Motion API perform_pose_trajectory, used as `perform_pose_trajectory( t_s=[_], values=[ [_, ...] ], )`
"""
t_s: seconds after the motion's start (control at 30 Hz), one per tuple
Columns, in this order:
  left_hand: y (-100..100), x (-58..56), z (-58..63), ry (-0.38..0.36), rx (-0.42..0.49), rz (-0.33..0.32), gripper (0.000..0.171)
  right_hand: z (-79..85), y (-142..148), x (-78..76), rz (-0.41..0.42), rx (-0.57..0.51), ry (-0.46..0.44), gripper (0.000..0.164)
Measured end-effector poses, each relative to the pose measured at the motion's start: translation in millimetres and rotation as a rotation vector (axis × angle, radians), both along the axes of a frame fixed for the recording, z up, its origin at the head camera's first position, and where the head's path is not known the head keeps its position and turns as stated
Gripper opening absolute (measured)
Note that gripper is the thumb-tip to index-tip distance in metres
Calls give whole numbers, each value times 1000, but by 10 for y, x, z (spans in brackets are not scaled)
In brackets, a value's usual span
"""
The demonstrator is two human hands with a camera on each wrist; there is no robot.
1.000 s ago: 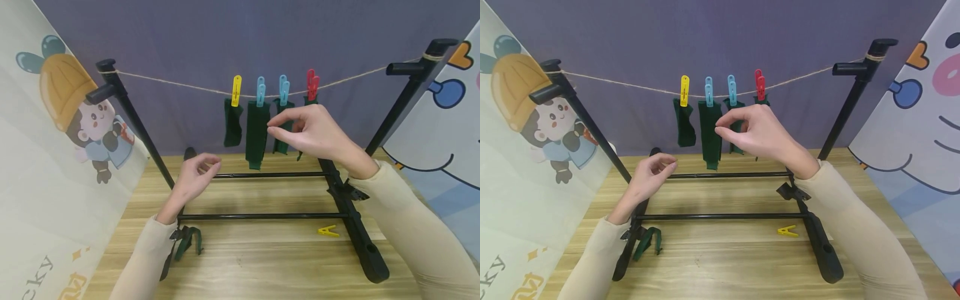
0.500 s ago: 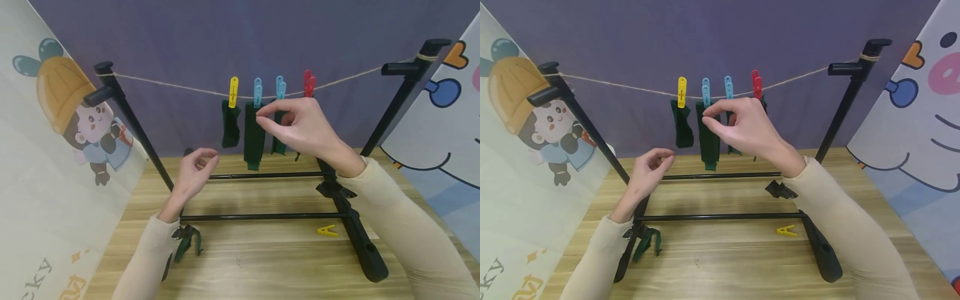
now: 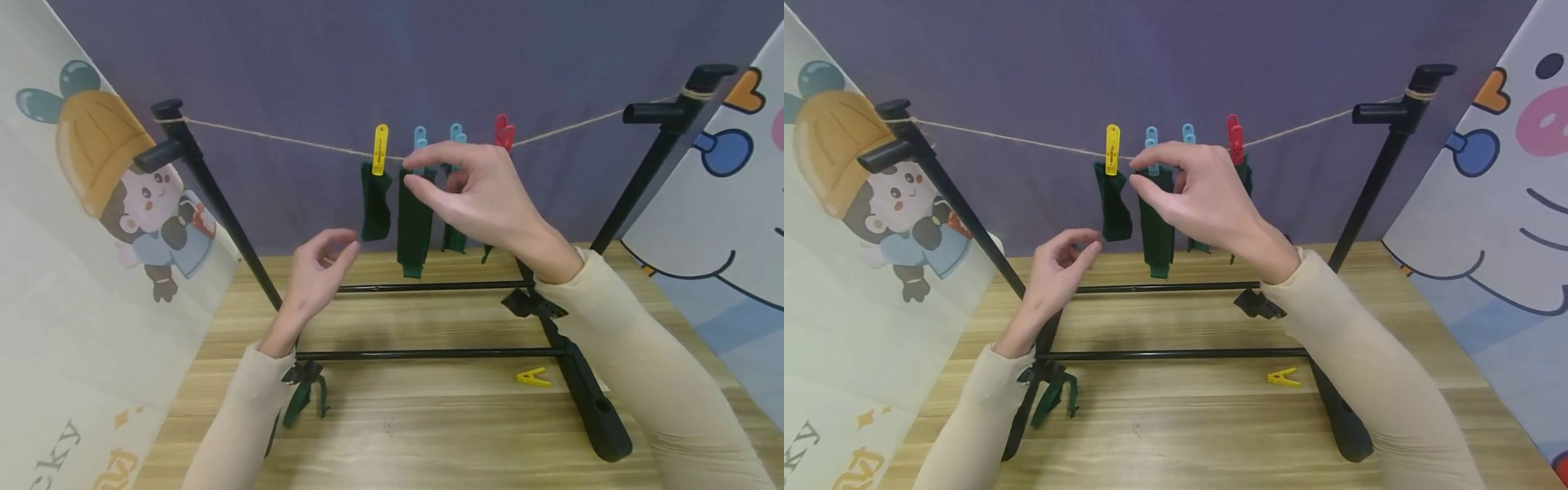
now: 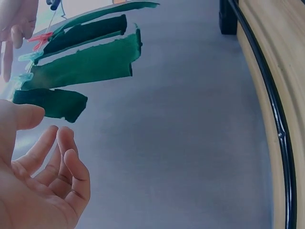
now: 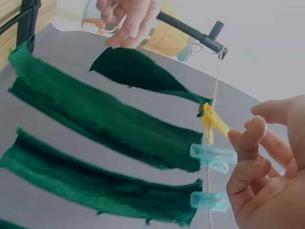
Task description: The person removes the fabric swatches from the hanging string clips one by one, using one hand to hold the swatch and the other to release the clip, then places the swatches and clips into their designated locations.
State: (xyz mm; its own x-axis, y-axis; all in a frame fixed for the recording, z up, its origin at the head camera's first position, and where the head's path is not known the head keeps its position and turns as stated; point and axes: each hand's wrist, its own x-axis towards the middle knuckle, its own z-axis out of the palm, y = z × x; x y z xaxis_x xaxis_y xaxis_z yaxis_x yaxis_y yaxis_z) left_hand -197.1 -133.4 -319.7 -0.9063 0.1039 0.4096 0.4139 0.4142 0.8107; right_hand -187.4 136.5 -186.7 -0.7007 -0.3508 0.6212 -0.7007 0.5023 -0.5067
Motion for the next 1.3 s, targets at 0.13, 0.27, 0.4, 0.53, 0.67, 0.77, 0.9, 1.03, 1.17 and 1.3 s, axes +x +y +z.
perform_pose_trajectory(
  t_s=[0.13,0.27,0.4,0.53,0.67,0.77,0.9,1.03,1.17,1.3],
  values=[
    [37,-10,10,17,23,-11,29,46,-61,7,21,-3,2,26],
    [75,-12,20,37,31,-28,31,81,-101,-5,4,6,11,29],
    [98,-24,45,46,38,-36,32,104,-154,-17,-5,-3,-4,31],
    [115,-57,60,53,48,-38,33,114,-233,-22,-24,40,-10,38],
    [150,-83,70,55,52,-51,36,118,-298,-33,-63,102,33,48],
    [181,-86,85,45,53,-62,38,117,-315,-42,-73,109,34,50],
    [216,-84,108,32,68,-81,39,108,-316,-25,-59,90,16,50],
    [265,-91,123,49,96,-116,37,92,-305,-13,-43,56,64,44],
    [316,-102,146,107,139,-120,33,82,-303,-28,-50,37,126,38],
    [348,-133,173,175,213,-66,29,78,-312,-41,-67,29,152,33]
  ],
)
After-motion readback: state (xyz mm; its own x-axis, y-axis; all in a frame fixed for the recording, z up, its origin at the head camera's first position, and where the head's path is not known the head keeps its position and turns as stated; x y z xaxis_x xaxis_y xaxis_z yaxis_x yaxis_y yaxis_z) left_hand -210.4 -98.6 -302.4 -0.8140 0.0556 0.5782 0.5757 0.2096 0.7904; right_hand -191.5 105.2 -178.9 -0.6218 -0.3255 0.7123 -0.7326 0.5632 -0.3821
